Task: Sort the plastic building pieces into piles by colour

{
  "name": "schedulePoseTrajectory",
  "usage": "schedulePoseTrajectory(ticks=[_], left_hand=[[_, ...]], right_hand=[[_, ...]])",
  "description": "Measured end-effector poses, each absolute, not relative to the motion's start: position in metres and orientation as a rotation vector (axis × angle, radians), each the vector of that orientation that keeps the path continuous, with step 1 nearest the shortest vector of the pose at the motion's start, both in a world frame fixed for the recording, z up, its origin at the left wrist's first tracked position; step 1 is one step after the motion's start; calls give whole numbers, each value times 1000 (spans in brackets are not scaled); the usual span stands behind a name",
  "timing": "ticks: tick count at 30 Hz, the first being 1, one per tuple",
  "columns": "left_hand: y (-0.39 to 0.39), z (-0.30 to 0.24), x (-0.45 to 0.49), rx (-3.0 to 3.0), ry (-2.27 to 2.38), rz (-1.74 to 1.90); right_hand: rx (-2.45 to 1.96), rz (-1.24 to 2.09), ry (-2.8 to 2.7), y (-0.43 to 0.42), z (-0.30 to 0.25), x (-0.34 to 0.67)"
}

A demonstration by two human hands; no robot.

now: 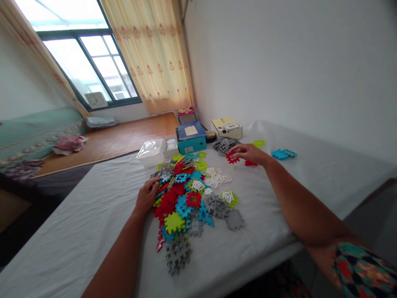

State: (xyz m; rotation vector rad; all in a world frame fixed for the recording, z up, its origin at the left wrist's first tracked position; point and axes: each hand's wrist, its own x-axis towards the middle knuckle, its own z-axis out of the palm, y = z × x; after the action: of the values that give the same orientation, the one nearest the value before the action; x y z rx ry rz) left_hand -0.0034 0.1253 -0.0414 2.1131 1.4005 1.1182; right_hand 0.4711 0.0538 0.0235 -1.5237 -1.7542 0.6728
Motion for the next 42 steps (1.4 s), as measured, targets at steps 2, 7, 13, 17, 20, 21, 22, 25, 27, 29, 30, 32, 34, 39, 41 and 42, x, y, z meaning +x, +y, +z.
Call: schedulePoseTrajectory(ticks=[2,7,13,17,20,21,22,25,27,29,30,32,34,39,41,42], left_hand=[[125,-41,-3,2119,1402,1115],[125,-41,-3,2118,1409,1125],[126,-43,-4,2104,1414,1109],[127,-45,-5,2104,1407,1112],[127,-44,-5,2110,1408,1105],[126,-44,-4,2109,1410,1104],[126,-43,-4,2106,1412,1103],[125,-42,-3,2100,1416,1101],[125,-42,-3,2104,1409,1099],[126,-42,-4,2110,1401,1106],[126,-42,-4,2113,1398,1110],[127,-43,-5,2124,1397,1109],[128,-44,-6,2132,1401,1103],[129,-45,-6,2133,1414,1094],[129,-45,-6,2133,1416,1104],[128,-45,-6,2132,1414,1110]], right_hand=[[-1729,682,-1753,49,23,513],[-2036,217,-1689,49,13,532],[-1230,377,-2072,46,13,398],[-860,291,-2402,22,7,320],[-876,130,-2506,10,1,297],[-883,97,-2531,7,-1,294],[-881,82,-2549,6,-3,292],[-873,110,-2543,3,-4,289],[-913,119,-2493,5,0,289],[-979,113,-2393,10,7,295],[-1023,120,-2321,15,11,303],[-1156,155,-2153,27,18,328],[-1354,175,-2008,40,22,368],[-1818,89,-1991,57,12,478],[-1905,27,-2010,58,6,495],[-1916,-34,-1989,58,3,495]])
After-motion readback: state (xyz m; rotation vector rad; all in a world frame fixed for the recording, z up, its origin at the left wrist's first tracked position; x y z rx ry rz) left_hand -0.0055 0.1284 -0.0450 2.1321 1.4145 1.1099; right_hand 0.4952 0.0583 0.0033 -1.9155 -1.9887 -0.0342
